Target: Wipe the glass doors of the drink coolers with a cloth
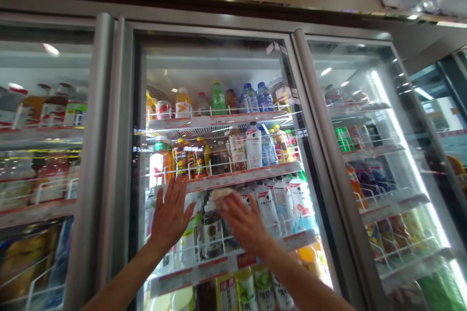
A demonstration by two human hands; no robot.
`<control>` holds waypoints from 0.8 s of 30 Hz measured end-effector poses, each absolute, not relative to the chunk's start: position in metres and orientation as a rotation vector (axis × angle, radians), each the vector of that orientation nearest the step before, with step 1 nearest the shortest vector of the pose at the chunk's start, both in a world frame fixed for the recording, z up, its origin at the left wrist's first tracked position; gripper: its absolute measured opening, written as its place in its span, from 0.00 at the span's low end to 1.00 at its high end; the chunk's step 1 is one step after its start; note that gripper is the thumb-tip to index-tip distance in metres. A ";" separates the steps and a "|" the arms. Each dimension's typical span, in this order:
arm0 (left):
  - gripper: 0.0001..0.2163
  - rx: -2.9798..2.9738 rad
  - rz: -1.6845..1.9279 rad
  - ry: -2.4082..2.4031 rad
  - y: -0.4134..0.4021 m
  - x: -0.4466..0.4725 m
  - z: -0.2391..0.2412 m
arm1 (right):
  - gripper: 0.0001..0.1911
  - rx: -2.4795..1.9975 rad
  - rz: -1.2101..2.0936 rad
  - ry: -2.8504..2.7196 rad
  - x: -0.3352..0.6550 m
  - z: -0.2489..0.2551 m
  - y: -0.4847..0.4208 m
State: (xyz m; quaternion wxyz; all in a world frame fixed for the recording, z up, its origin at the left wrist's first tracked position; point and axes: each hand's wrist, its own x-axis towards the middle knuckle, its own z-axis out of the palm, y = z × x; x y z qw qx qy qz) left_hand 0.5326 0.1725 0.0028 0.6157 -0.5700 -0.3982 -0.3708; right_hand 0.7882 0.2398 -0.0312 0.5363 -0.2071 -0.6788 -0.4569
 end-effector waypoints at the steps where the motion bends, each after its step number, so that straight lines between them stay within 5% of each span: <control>1: 0.31 -1.321 -0.848 -0.922 0.172 0.534 -0.001 | 0.28 -0.459 -1.117 -1.692 0.785 -0.034 0.238; 6: 0.31 -1.327 -0.828 -0.900 0.168 0.537 -0.017 | 0.24 -0.764 -0.871 -1.138 0.790 -0.017 0.243; 11: 0.30 -1.347 -0.836 -0.911 0.167 0.537 -0.036 | 0.27 -0.510 -1.045 -1.645 0.792 -0.062 0.238; 15: 0.31 -1.393 -0.801 -0.899 0.167 0.536 -0.062 | 0.31 -0.794 -0.924 -1.248 0.801 -0.089 0.241; 21: 0.31 -1.417 -0.830 -0.907 0.165 0.536 -0.067 | 0.29 -0.592 -0.971 -1.660 0.786 -0.084 0.234; 24: 0.31 -1.433 -0.849 -0.909 0.165 0.538 -0.066 | 0.27 -0.764 -0.868 -1.330 0.796 -0.065 0.238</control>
